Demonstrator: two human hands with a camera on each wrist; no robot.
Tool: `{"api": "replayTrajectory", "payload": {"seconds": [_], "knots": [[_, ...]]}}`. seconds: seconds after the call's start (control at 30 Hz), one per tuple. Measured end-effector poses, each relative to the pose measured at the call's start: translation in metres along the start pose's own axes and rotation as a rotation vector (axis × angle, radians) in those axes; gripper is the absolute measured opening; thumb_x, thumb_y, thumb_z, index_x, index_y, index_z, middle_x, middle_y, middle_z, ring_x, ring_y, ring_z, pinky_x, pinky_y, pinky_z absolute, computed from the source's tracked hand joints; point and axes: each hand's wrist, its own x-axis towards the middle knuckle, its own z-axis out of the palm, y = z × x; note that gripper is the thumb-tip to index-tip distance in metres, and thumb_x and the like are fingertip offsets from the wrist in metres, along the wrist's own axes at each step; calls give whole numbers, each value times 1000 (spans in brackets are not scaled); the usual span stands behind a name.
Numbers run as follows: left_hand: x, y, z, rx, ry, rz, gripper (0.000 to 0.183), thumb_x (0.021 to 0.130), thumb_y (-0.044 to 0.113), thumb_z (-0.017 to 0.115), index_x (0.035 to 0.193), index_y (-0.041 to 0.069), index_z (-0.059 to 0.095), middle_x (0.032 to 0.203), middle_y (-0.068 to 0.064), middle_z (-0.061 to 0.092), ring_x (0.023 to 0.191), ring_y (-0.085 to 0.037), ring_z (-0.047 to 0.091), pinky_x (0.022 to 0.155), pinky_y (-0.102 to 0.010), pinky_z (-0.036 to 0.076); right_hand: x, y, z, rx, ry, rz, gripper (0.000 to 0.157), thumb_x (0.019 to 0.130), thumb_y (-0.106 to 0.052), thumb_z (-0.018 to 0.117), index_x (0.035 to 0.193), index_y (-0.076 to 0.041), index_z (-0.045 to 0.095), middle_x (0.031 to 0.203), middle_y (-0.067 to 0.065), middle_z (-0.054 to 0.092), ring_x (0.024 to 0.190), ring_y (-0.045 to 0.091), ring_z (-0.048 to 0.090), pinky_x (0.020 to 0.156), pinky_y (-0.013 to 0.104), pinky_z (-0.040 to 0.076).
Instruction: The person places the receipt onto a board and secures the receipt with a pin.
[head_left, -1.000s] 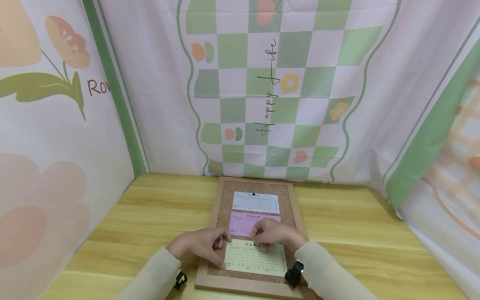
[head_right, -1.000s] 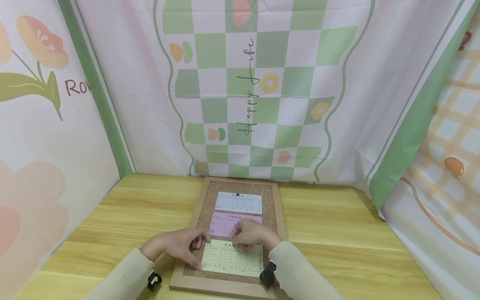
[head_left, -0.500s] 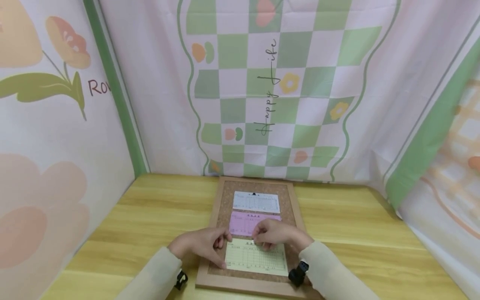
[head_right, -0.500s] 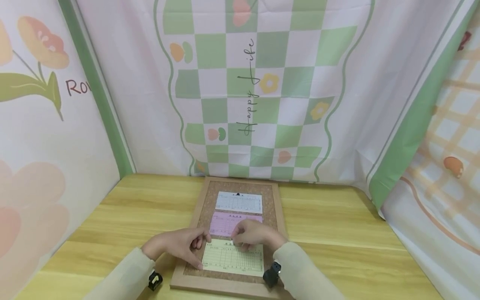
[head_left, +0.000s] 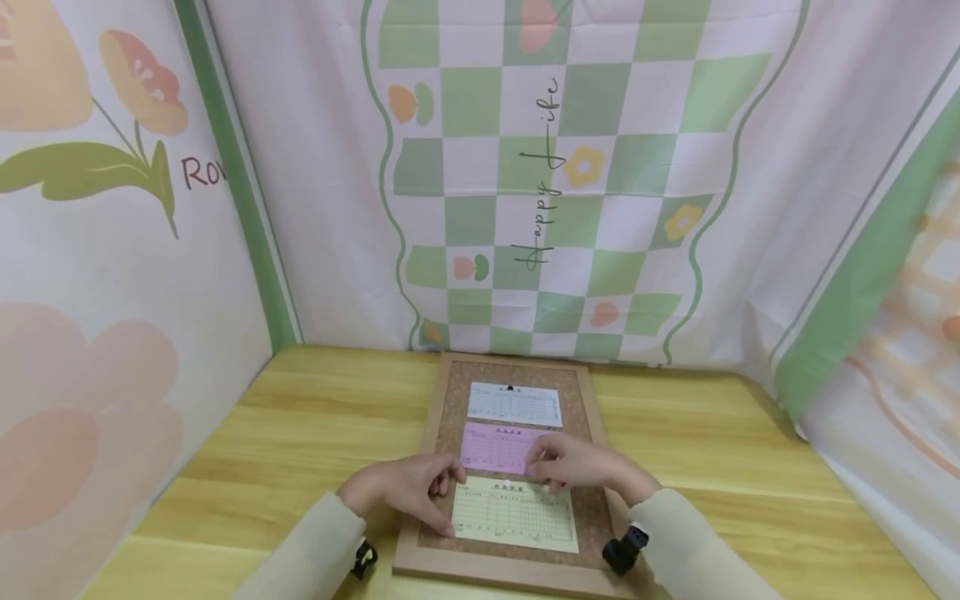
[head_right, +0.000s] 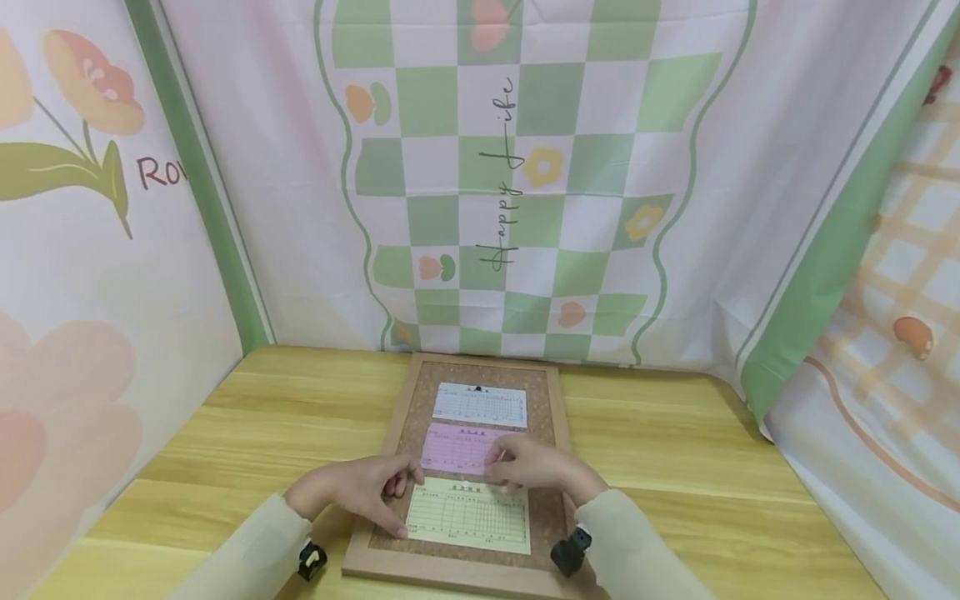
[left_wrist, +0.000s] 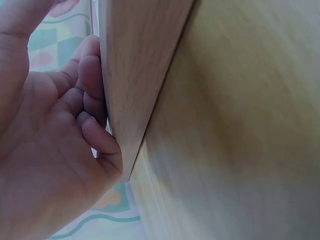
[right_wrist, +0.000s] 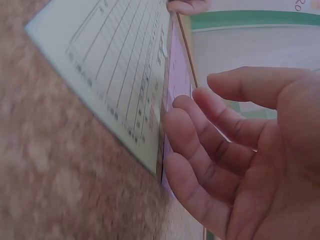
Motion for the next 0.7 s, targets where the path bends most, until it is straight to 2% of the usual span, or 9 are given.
{"api": "replayTrajectory", "payload": {"seconds": [0.2,0.4,0.53,0.7], "knots": [[-1,2,-2,29,-12,-6,55,77,17,88,119,10,53,85,0,51,73,-7,43,65,-20,38,-9,11,-7,8,46,-12,17,99,-17,62,106,-1,63,85,8,62,70,20,58,56,27,46],[-2,0,-5,-2,-17,-13,51,78,15,87,118,9,55,88,-1,54,76,-8,46,68,-21,41,-20,24,-15,70,81,34,23,100,-17,60,112,3,62,89,11,61,73,20,59,58,30,50],[-3,-2,-7,3,3,12,44,81,15,84,116,10,59,91,-1,58,79,-9,51,73,-23,46,-28,31,-21,106,108,32,26,101,-15,59,115,6,61,91,14,61,75,23,59,58,31,51],[-7,-6,-13,45,47,45,33,87,21,80,114,13,62,90,2,62,79,-9,56,73,-25,49,-37,38,-27,66,160,18,27,101,-16,60,115,6,61,94,14,62,79,26,60,63,32,53]]}}
